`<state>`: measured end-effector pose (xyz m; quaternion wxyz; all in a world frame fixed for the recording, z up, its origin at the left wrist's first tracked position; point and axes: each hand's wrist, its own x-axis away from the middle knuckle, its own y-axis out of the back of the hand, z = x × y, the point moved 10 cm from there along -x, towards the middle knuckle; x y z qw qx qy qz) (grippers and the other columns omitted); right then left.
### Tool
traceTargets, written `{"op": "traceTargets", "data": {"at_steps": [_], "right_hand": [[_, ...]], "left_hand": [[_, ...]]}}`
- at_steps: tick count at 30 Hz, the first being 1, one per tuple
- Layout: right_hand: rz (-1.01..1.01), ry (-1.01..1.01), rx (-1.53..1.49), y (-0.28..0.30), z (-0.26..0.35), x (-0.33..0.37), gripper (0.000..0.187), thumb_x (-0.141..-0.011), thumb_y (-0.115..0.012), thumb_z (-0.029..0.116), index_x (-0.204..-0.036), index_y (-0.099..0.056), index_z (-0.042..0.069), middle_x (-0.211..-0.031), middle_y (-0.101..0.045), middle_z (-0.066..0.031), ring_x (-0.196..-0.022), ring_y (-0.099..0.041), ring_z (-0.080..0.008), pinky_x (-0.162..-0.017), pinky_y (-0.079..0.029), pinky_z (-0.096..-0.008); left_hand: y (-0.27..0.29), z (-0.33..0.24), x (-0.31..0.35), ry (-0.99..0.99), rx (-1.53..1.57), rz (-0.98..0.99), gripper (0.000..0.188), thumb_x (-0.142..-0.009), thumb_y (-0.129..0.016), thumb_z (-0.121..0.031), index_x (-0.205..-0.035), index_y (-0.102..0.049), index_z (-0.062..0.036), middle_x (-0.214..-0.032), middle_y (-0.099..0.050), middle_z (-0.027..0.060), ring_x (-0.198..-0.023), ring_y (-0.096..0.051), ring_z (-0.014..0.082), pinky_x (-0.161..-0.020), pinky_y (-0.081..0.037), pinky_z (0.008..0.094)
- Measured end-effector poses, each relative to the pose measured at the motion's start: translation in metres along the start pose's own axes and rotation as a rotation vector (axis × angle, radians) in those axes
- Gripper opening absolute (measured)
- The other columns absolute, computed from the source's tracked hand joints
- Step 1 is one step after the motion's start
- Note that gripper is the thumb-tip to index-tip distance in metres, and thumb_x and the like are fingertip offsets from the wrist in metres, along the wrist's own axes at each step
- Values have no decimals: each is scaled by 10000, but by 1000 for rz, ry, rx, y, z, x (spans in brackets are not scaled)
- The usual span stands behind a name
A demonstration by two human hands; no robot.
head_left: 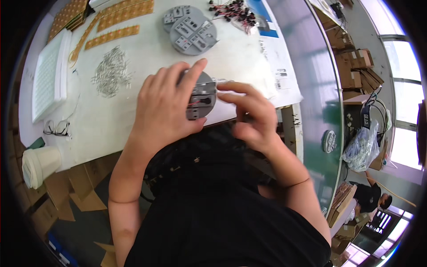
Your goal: Assemble small electronic parts and wires into circular grey housing units.
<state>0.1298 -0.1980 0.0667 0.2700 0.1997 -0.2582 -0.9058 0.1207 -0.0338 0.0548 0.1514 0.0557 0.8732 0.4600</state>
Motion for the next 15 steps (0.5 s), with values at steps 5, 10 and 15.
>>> {"op": "traceTargets", "data": {"at_steps": [5, 10, 15], "right_hand": [[-146, -366, -373, 23, -33, -7, 196, -1019, -691, 141, -1151, -763, 15, -1027, -768, -139, -690, -661, -275, -631, -532, -356], [-10, -157, 86, 14, -40, -29, 204, -1064, -681, 211, -1059, -769, 27, -869, -729, -175, -705, -664, -317, -649, -521, -424], [231, 15, 357, -14, -3, -50, 262, -1072, -672, 243, -1000, -713, -5, -837, -708, -160, -720, -679, -333, -664, -530, -441]], "left_hand": [[6, 21, 26, 46, 82, -331, 1085, -603, -1032, -229, -1557, -530, -103, -1440, -562, 149, -1260, -606, 328, -1049, -540, 451], [7, 30, 45, 104, 237, -323, 1091, -598, -1041, -154, -1559, -527, -96, -1444, -560, 157, -1265, -623, 299, -1016, -566, 424], [4, 46, 42, 160, 324, -252, 1011, -628, -1052, -263, -1493, -564, -72, -1326, -661, 168, -1110, -686, 341, -952, -575, 464]]}}
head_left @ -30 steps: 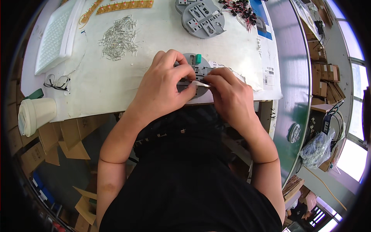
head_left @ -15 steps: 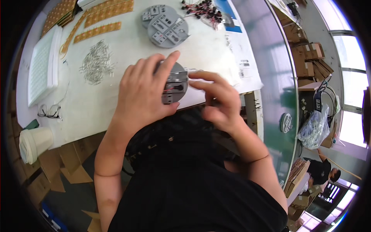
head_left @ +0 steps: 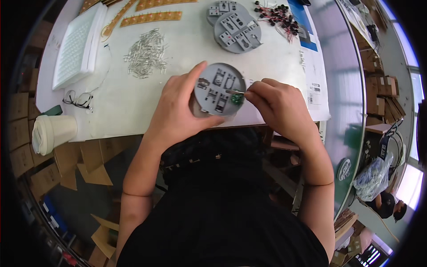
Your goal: Assemble small electronic parts and wires into circular grey housing units.
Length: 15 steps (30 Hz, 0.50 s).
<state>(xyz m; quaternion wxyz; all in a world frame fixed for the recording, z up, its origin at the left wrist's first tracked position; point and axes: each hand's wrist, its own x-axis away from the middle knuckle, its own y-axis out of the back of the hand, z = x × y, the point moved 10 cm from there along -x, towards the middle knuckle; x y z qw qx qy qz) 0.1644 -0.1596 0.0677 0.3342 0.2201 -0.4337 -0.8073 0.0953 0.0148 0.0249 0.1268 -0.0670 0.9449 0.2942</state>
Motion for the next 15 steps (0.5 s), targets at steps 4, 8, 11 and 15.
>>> {"op": "traceTargets", "data": {"at_steps": [4, 8, 11, 15], "right_hand": [[80, -53, 184, -19, 12, -14, 279, -1050, -681, 230, -870, -654, 18, -780, -675, -184, -724, -654, -429, -638, -516, -495], [122, -50, 221, -32, 12, -16, 328, -1045, -686, 244, -812, -598, 30, -735, -674, -177, -685, -655, -435, -608, -497, -528], [130, -70, 229, -36, 12, -19, 314, -1042, -690, 250, -825, -616, 36, -707, -662, -179, -677, -654, -433, -602, -498, -524], [114, -54, 237, -40, 11, -20, 316, -1043, -690, 253, -824, -614, 37, -712, -664, -176, -678, -653, -432, -598, -495, -526]], "left_hand": [[-13, 9, -2, 74, -26, 42, 1075, -595, -1064, -350, -1494, -556, -52, -1227, -724, 175, -1103, -700, 344, -959, -572, 464], [-11, 11, 0, 28, -17, -42, 1111, -572, -1064, -416, -1485, -555, -39, -1184, -741, 160, -1088, -716, 340, -956, -574, 455], [-10, 8, -1, 8, -42, -47, 1092, -581, -1060, -420, -1468, -558, -28, -1202, -737, 165, -1084, -721, 342, -955, -575, 457], [-10, 7, -1, -9, -58, -59, 1073, -588, -1058, -415, -1458, -560, -30, -1195, -737, 164, -1081, -723, 345, -959, -572, 459]]}}
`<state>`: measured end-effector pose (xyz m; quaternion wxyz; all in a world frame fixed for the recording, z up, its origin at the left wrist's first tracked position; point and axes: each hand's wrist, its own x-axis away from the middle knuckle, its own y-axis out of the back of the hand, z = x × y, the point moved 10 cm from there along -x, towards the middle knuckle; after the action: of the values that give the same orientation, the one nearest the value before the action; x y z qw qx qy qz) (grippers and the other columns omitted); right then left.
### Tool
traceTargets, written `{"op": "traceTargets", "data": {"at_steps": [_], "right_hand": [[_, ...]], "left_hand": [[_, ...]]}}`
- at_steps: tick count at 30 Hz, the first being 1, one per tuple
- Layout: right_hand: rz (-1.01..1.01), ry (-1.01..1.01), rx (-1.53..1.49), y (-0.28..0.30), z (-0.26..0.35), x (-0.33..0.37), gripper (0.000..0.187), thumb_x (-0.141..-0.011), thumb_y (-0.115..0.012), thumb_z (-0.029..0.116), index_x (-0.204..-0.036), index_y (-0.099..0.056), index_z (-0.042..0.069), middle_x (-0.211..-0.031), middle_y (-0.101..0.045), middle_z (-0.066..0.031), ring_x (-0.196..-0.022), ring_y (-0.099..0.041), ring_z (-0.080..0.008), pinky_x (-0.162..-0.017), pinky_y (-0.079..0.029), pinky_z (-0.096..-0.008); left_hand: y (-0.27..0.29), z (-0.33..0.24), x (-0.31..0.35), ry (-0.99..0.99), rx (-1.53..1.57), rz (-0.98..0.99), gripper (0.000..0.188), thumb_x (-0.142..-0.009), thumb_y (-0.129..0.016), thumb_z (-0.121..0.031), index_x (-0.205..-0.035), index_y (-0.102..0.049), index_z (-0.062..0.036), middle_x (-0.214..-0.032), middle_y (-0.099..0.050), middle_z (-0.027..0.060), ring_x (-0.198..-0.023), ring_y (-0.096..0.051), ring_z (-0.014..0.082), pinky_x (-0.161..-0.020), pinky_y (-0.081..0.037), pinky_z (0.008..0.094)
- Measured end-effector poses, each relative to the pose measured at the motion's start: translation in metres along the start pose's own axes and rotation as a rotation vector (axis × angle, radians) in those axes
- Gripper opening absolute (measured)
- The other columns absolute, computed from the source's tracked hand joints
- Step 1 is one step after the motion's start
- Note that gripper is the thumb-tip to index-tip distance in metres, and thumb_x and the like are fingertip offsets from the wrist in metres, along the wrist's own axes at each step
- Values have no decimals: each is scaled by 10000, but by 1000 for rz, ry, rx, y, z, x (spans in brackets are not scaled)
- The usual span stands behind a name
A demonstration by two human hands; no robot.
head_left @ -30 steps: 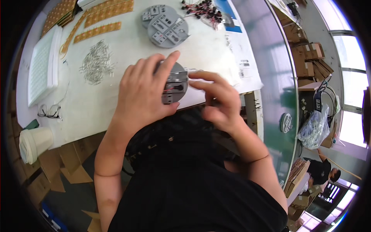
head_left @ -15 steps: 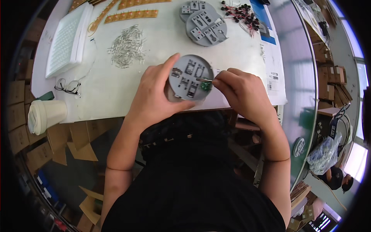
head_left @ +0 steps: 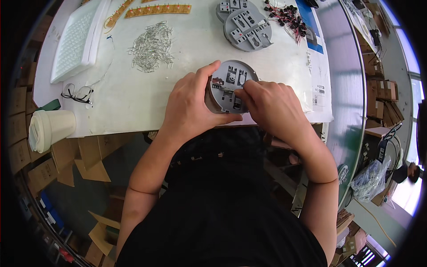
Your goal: Assemble small electronic parts and wires into circular grey housing units.
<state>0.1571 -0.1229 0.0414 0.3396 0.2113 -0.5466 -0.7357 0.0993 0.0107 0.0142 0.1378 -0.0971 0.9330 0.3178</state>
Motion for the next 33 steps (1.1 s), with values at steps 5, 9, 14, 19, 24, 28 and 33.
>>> {"op": "traceTargets", "data": {"at_steps": [5, 9, 14, 19, 24, 28, 33], "right_hand": [[-12, 3, -32, -1, -1, 0, 320, -1045, -689, 252, -826, -608, 34, -712, -657, -182, -672, -643, -439, -601, -489, -532], [-9, 3, -48, -2, -3, -1, 321, -1046, -688, 244, -824, -605, 28, -706, -646, -194, -672, -629, -450, -606, -482, -542], [25, -5, -105, -3, -4, -5, 315, -1049, -681, 236, -828, -617, 22, -700, -637, -212, -672, -617, -465, -613, -480, -551], [69, -18, -50, -3, 10, -10, 290, -1044, -674, 213, -828, -646, 21, -689, -642, -219, -676, -636, -466, -619, -501, -539], [129, 106, 190, 13, 32, -12, 254, -1027, -675, 187, -829, -692, 29, -688, -664, -210, -679, -670, -448, -631, -535, -519], [132, 85, 152, 22, 32, -19, 234, -1021, -672, 180, -839, -721, 41, -696, -682, -194, -675, -693, -421, -641, -547, -514], [178, 95, 164, 13, 31, -23, 214, -1021, -670, 179, -868, -741, 47, -695, -680, -193, -682, -700, -418, -640, -543, -515]], "left_hand": [[0, -1, 0, -16, 7, -15, 1061, -598, -1053, -408, -1459, -558, -34, -1193, -737, 161, -1074, -722, 348, -960, -568, 463], [0, -2, 0, -21, 4, -14, 1051, -605, -1049, -404, -1457, -559, -33, -1181, -739, 163, -1060, -721, 353, -954, -565, 468], [1, -1, -1, -19, 3, -8, 1046, -610, -1046, -405, -1454, -558, -27, -1165, -741, 168, -1050, -720, 359, -948, -564, 474], [-2, -2, -1, -25, 7, -28, 1044, -616, -1044, -423, -1452, -557, -30, -1165, -741, 171, -1054, -719, 360, -954, -560, 478], [0, 0, 3, -29, -2, -22, 1050, -627, -1037, -455, -1459, -547, -40, -1170, -739, 164, -1070, -713, 355, -979, -549, 480], [-5, 3, 3, 19, -14, 37, 1052, -640, -1030, -469, -1467, -539, -43, -1167, -737, 155, -1080, -709, 348, -1000, -538, 477], [-2, 3, 2, -13, 2, 13, 1051, -645, -1025, -481, -1471, -540, -49, -1158, -737, 153, -1076, -707, 348, -1003, -534, 477]]}}
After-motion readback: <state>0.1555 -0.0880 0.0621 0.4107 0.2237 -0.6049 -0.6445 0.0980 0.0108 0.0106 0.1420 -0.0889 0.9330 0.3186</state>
